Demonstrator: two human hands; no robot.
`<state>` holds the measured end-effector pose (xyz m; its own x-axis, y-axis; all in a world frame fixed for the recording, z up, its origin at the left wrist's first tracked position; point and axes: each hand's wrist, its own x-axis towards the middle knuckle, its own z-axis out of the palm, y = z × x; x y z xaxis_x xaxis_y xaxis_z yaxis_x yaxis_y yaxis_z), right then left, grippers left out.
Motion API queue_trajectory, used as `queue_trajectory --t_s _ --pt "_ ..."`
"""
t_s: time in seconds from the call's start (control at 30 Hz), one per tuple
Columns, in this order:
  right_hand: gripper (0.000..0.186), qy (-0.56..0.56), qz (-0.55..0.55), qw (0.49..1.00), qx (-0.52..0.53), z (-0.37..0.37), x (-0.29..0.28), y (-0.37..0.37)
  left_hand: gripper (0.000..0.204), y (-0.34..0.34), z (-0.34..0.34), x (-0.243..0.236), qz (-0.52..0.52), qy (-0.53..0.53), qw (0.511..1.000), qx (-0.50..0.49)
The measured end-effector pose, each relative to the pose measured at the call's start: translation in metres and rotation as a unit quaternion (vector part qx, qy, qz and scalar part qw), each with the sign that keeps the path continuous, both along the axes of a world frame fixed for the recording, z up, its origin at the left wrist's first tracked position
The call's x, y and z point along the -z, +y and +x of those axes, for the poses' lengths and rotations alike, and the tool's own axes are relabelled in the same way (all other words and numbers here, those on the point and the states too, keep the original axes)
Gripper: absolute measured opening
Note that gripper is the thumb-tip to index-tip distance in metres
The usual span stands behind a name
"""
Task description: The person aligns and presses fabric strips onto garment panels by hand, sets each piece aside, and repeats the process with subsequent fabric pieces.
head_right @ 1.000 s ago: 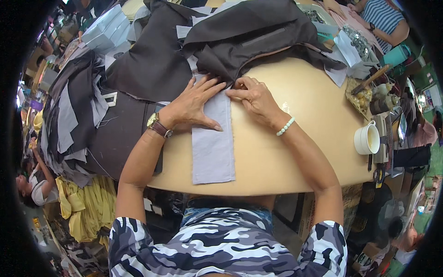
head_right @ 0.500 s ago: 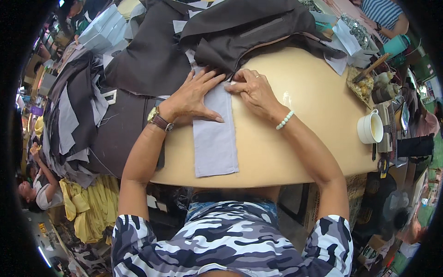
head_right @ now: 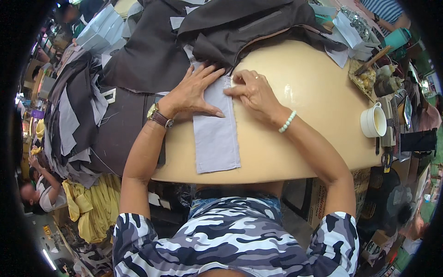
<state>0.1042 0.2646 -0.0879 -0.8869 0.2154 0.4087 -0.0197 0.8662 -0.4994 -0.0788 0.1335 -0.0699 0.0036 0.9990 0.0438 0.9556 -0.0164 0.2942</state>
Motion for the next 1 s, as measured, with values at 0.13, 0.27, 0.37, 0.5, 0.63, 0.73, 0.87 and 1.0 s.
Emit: queue_trajectory --t_s 0.13,0.27,0.37,0.5,0.63,0.73,0.87,1.0 --pt "0.027 0.002 -0.012 1.000 -0.027 0.006 -0.001 -0.003 0.112 0.001 0.001 -0.001 -0.012 0.003 1.000 0.005" --pt "0.028 0.017 0.001 0.999 0.034 -0.017 0.004 0.010 0.112 0.002 0.001 0.000 -0.002 0.008 1.000 0.007" --pt "0.028 0.014 0.035 0.998 0.048 -0.019 0.005 0.010 0.112 0.002 0.000 -0.001 -0.006 0.007 1.000 0.005" --pt "0.027 0.007 0.049 0.999 0.011 -0.006 0.001 0.005 0.113 0.002 -0.001 0.002 0.000 0.006 1.000 0.002" --pt "0.026 0.007 0.038 0.999 -0.023 0.019 -0.002 -0.013 0.115 0.001 -0.001 0.002 0.010 0.000 1.000 0.003" --pt "0.020 0.034 0.060 0.994 -0.083 0.040 -0.002 -0.029 0.115 0.002 -0.003 0.004 0.000 -0.003 1.000 0.002" --pt "0.022 0.004 0.011 0.994 -0.112 0.047 -0.007 -0.033 0.116 0.000 0.000 -0.001 -0.008 0.004 1.000 -0.001" --pt "0.024 0.037 0.014 0.999 -0.028 0.008 0.005 -0.005 0.116 0.003 0.000 0.002 -0.009 0.001 1.000 -0.001"
